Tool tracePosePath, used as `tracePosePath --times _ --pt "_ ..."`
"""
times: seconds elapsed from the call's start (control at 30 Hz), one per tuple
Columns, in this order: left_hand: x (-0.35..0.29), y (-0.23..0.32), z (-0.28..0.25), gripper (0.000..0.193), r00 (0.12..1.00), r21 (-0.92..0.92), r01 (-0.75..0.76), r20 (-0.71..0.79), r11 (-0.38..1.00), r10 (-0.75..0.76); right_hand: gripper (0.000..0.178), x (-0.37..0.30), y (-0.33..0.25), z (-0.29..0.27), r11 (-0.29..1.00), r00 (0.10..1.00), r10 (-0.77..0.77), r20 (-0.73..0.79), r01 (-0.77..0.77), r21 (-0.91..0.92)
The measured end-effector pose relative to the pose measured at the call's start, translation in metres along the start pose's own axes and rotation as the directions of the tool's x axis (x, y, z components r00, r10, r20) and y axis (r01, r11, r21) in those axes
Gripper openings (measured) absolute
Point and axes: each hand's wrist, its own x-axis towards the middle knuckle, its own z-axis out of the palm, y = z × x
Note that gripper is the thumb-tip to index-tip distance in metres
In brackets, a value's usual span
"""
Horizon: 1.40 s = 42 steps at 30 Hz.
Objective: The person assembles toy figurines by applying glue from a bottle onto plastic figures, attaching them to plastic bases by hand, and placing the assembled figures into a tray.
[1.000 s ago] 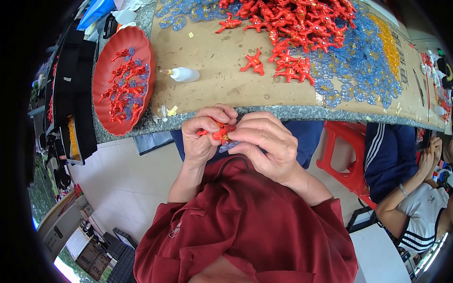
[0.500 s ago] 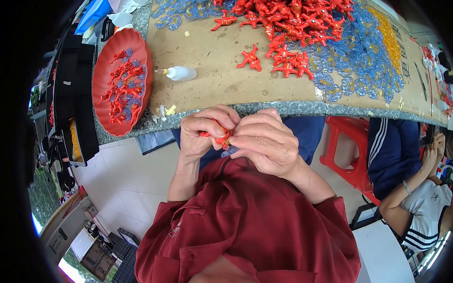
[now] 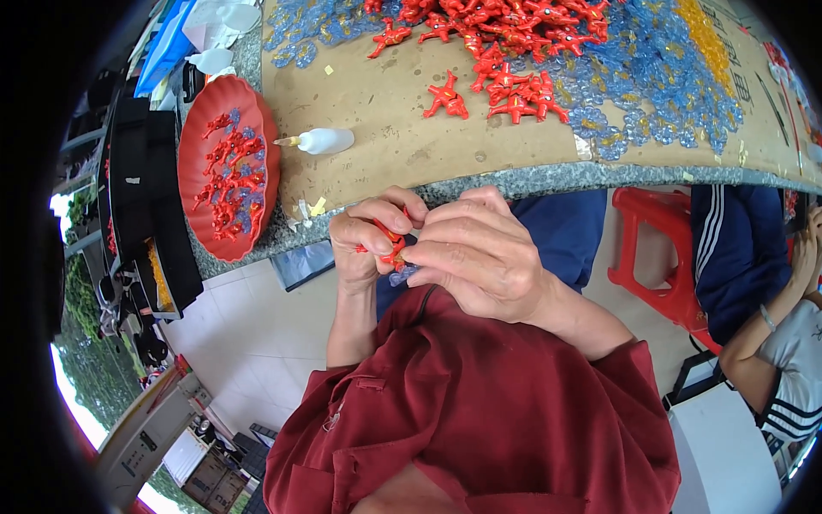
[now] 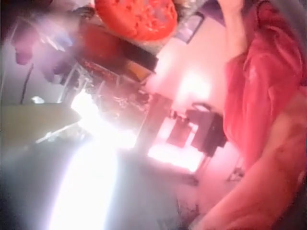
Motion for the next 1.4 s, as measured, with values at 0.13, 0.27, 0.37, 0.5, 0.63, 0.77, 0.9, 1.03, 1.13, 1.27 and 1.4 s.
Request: tracePosePath --times 0.13,0.27,0.37,0.5,0.63,0.77,0.9,1.03,1.13,1.27,1.4 --pt "0.005 0.012 -0.003 0.016 0.998 0.144 0.026 0.051 0.989 -0.034 0.031 -0.002 0.003 -0.001 1.0 1.0 0.001 0.011 -0.001 0.019" --pt "0.006 0.016 -0.003 0.016 0.996 0.298 -0.047 0.086 0.953 0.022 0.031 -0.004 0.003 -0.001 1.0 1.0 0.012 0.018 -0.012 0.002" --pt "0.001 0.009 -0.005 0.017 0.996 0.224 -0.053 0.084 0.973 0.034 0.029 -0.002 0.002 0.0 0.999 1.0 -0.008 0.025 0.007 0.039" --pt "-0.003 -0.001 -0.001 0.016 0.998 -0.098 0.047 0.039 0.994 -0.044 0.027 -0.003 0.001 0.002 0.997 0.998 -0.067 0.012 0.066 0.026" --pt "-0.003 -0.002 0.001 0.015 0.999 -0.147 0.033 0.009 0.989 -0.032 0.023 -0.003 -0.003 0.003 1.0 1.0 -0.014 -0.008 0.014 0.024" --pt "-0.001 0.004 -0.007 0.015 0.999 0.031 0.039 0.031 0.999 -0.04 0.023 -0.004 -0.002 0.001 0.999 0.999 0.04 0.0 -0.04 0.013" --pt "0.004 0.012 -0.008 0.015 0.995 0.206 0.013 0.09 0.979 -0.033 0.023 -0.006 -0.001 0.0 0.998 0.998 0.066 0.014 -0.066 0.007" --pt "0.007 0.015 -0.004 0.015 0.995 0.253 -0.035 0.101 0.967 0.01 0.023 -0.007 -0.002 0.0 0.997 0.997 0.071 0.004 -0.071 0.01" --pt "0.0 0.007 -0.006 0.015 0.998 0.135 -0.013 0.067 0.991 0.004 0.024 -0.004 -0.006 0.001 0.998 0.998 0.057 -0.006 -0.057 -0.004" --pt "-0.004 -0.001 0.0 0.011 0.999 -0.107 0.031 0.018 0.994 -0.029 0.025 -0.002 -0.008 0.003 0.999 0.999 0.045 -0.029 -0.045 0.011" --pt "-0.008 -0.004 0.004 0.012 0.999 -0.207 0.003 -0.047 0.978 -0.013 0.028 -0.002 -0.011 0.005 0.996 0.997 0.057 -0.056 -0.053 0.077"
